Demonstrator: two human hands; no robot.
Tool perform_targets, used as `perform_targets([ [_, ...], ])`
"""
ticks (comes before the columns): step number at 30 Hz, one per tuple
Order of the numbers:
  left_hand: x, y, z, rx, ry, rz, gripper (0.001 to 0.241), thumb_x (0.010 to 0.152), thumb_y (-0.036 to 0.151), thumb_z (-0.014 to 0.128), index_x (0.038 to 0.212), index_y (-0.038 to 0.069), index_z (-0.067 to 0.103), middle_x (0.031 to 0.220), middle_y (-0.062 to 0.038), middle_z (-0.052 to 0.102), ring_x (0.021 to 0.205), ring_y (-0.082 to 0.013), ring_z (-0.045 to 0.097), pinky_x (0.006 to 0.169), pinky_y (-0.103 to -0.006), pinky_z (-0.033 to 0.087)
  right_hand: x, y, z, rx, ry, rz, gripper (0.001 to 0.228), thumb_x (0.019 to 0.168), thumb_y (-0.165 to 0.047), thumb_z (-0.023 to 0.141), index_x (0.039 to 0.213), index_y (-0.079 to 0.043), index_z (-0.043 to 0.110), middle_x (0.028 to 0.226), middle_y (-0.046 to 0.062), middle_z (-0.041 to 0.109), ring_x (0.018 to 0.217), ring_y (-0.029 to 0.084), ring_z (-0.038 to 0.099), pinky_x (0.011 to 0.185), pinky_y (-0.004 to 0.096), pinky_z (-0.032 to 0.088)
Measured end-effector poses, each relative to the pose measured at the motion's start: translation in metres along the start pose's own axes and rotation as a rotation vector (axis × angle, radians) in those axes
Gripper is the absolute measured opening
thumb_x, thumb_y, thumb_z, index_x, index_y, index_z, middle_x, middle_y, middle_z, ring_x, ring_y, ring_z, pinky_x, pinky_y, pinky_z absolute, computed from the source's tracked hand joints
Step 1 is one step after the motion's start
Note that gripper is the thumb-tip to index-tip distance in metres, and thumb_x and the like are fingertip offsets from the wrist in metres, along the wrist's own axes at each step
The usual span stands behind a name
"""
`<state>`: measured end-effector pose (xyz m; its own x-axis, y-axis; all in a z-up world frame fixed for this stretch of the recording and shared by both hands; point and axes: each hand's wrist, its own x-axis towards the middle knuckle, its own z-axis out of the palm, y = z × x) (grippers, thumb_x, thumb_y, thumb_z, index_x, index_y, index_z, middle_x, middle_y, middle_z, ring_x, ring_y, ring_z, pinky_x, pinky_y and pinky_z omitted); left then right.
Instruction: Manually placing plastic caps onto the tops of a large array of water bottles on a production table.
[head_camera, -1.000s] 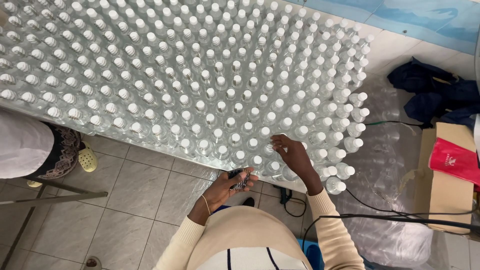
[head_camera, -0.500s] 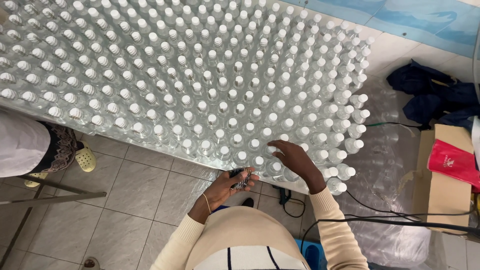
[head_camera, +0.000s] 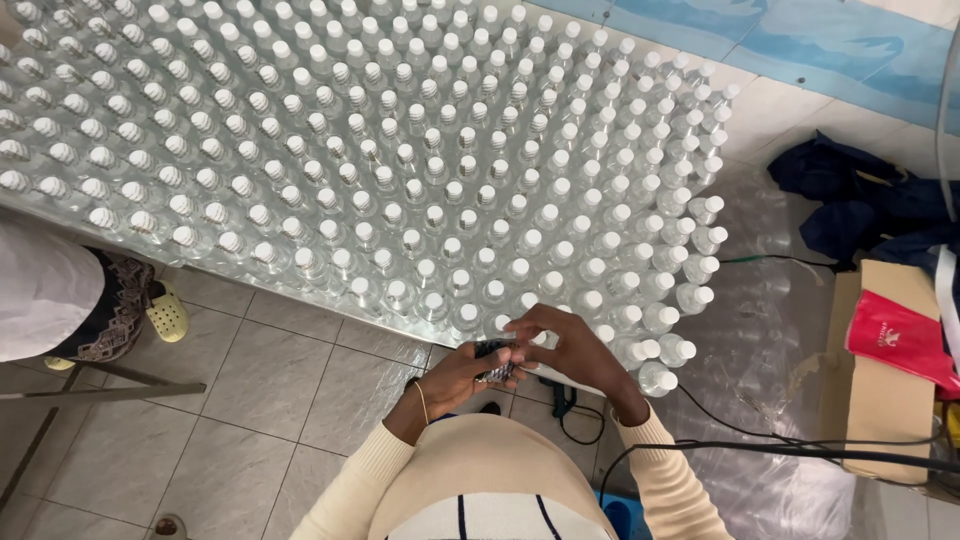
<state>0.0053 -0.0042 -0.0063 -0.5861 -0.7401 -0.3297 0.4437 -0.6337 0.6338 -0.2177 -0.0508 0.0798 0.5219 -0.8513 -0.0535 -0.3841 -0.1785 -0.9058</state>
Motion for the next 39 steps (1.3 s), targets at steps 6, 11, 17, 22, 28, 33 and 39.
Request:
perform_targets([
  [6,-0.006,0.006,0.037,-0.001,-0.018,0.006,0.042,0.107,0.031,0.073,0.133,-0.002,0.073,0.116,-0.014,0.079,0.109,-0.026,0.079,0.098,-0.0408,0.068,-0.012,0.008,-0.018,0.087,-0.048,-0.008,0.042,0.081,-0.009,0.096,0.121,-0.008,0.082,0.096,0.008,0.08,0.092,0.025,0.077,0.098,0.049,0.057],
  [11,-0.004,-0.006,0.047,-0.03,-0.016,0.02,0.039,0.108,0.032,0.073,0.128,-0.001,0.075,0.114,-0.016,0.078,0.109,-0.0275,0.079,0.098,-0.0421,0.067,-0.023,0.003,-0.027,0.074,-0.073,0.025,0.037,0.086,-0.006,0.092,0.121,-0.006,0.082,0.096,0.01,0.082,0.094,0.027,0.08,0.099,0.051,0.056],
  [17,-0.006,-0.008,0.046,-0.038,0.001,0.033,0.043,0.11,0.032,0.069,0.134,-0.004,0.071,0.118,-0.019,0.075,0.111,-0.0283,0.076,0.102,-0.0429,0.064,-0.017,0.009,-0.025,0.07,-0.105,-0.007,0.039,0.084,-0.009,0.094,0.122,-0.008,0.083,0.095,0.009,0.082,0.091,0.025,0.079,0.093,0.048,0.057],
  [22,-0.006,0.02,0.034,-0.027,-0.018,0.005,0.047,0.11,0.031,0.069,0.137,-0.007,0.069,0.12,-0.02,0.075,0.112,-0.0277,0.076,0.1,-0.0401,0.064,0.007,0.009,-0.026,0.075,-0.07,0.048,0.035,0.089,-0.004,0.088,0.123,-0.009,0.083,0.092,0.009,0.086,0.086,0.023,0.079,0.084,0.044,0.055],
  [28,0.006,0.05,-0.001,0.042,-0.06,-0.004,0.053,0.113,0.029,0.065,0.15,-0.008,0.06,0.13,-0.023,0.072,0.118,-0.0297,0.074,0.104,-0.0424,0.063,0.047,0.011,-0.028,0.029,0.058,0.089,0.032,0.089,-0.009,0.089,0.119,-0.021,0.087,0.093,0.002,0.091,0.044,0.004,0.049,0.046,0.021,0.035],
  [33,0.003,0.078,-0.034,0.044,0.007,0.044,0.06,0.112,0.029,0.064,0.159,-0.006,0.05,0.135,-0.025,0.071,0.12,-0.0294,0.073,0.103,-0.0414,0.063,0.099,0.04,-0.03,-0.111,0.321,0.148,0.023,0.103,-0.016,0.08,0.125,-0.022,0.083,0.105,0.002,0.087,0.102,0.024,0.082,0.101,0.043,0.055],
  [39,-0.003,0.091,-0.071,-0.002,0.053,0.018,0.059,0.11,0.028,0.065,0.158,-0.005,0.054,0.135,-0.024,0.074,0.117,-0.026,0.075,0.102,-0.0385,0.064,0.116,0.056,-0.022,-0.223,0.208,0.235,0.025,0.107,-0.01,0.07,0.127,-0.017,0.083,0.112,0.017,0.085,0.113,0.045,0.076,0.105,0.057,0.055],
])
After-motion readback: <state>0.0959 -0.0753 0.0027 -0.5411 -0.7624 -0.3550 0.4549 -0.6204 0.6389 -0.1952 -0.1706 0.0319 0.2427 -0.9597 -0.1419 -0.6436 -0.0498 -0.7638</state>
